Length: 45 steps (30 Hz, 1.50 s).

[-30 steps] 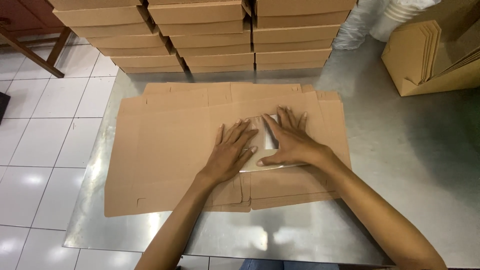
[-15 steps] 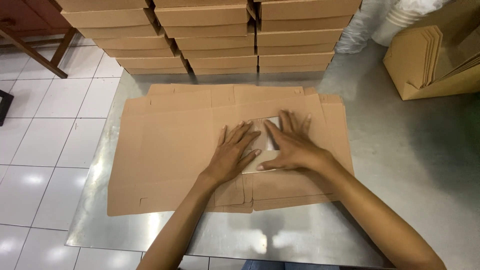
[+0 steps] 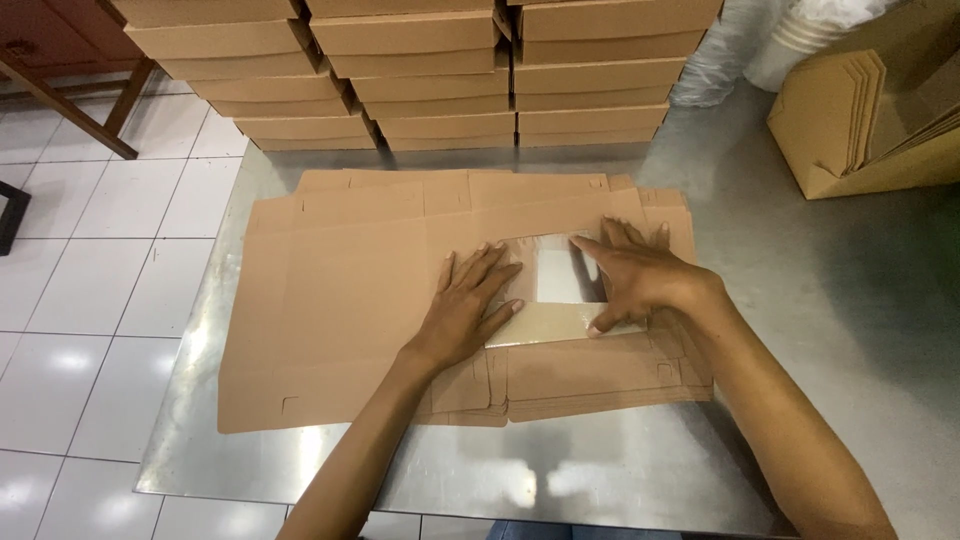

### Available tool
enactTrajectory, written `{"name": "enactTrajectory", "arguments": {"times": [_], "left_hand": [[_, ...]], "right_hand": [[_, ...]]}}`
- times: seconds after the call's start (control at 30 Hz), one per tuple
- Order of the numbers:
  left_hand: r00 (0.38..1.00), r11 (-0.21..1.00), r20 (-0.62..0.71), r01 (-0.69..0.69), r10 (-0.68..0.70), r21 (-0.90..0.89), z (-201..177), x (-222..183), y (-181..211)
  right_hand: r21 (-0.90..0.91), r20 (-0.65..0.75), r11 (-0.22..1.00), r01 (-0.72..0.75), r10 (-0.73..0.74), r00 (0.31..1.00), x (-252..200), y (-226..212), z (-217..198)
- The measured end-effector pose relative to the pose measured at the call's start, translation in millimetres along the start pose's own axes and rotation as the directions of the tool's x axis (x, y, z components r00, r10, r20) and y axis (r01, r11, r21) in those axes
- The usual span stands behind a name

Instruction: Assembling cardboard boxes by folding flat sheets and peeling adhesive strips on a stainless steel table.

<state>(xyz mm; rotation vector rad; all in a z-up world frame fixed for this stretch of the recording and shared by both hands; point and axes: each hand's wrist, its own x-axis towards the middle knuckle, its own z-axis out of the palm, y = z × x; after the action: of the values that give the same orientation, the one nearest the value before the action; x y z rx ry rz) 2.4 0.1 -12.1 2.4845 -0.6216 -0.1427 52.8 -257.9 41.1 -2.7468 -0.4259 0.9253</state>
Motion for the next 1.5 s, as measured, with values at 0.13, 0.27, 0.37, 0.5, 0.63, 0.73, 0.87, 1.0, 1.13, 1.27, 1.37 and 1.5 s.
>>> {"name": "enactTrajectory", "arguments": {"times": [0.13,0.27,0.37,0.5,0.63,0.73,0.87,1.0,1.13,1.27,1.37,1.5], "left_hand": [[1.0,1.0,-0.013,-0.005,0.005,-0.021,-7,-1,9],[0.988,0.913,-0.115,-0.138,0.101,-0.385,-19,-4,25],[0.995,0.729,-0.062,-0.104,0.084,-0.677,1,-4,9],[0.983,0.631,0.089,-0.032,0.159,-0.775,-8,-10,14],[0.926,0.644,0.258,0.021,0.276,-0.765,-29,-19,33],[0.851,0.636,0.404,0.112,0.335,-0.764,-33,-21,38],[0.786,0.599,0.471,0.164,0.4,-0.783,-25,-19,27],[0.912,0.558,0.262,0.045,0.316,-0.828,-26,-17,37],[0.979,0.637,0.037,-0.103,0.202,-0.764,-8,-13,24],[0.953,0.942,-0.123,-0.294,0.276,-0.163,3,-5,5],[0.969,0.971,-0.078,-0.237,0.235,-0.03,5,-5,2],[0.995,0.994,-0.031,-0.099,0.097,-0.051,-6,-5,11]], "right_hand": [[-0.041,0.037,0.999,0.024,-0.022,0.999,-7,-7,-5],[0.107,0.003,0.987,0.118,-0.119,0.993,-23,-20,-20],[0.193,-0.068,0.963,0.189,-0.179,0.982,-38,-31,-35],[0.336,-0.178,0.914,0.228,-0.176,0.968,-53,-43,-44],[0.184,-0.274,0.956,0.23,-0.175,0.946,-13,-15,-17],[0.067,-0.229,0.976,0.207,-0.187,0.955,10,-2,0],[0.031,-0.267,0.983,0.183,-0.169,0.949,15,-4,7],[0.046,-0.348,0.985,0.167,-0.141,0.927,23,-1,6],[0.074,-0.396,0.978,0.194,-0.149,0.906,20,-1,5],[-0.063,-0.389,0.978,0.199,-0.208,0.898,18,-2,4],[-0.052,-0.369,0.972,0.231,-0.233,0.9,16,-3,3],[0.011,-0.312,0.959,0.283,-0.266,0.912,1,-22,-8]]}}
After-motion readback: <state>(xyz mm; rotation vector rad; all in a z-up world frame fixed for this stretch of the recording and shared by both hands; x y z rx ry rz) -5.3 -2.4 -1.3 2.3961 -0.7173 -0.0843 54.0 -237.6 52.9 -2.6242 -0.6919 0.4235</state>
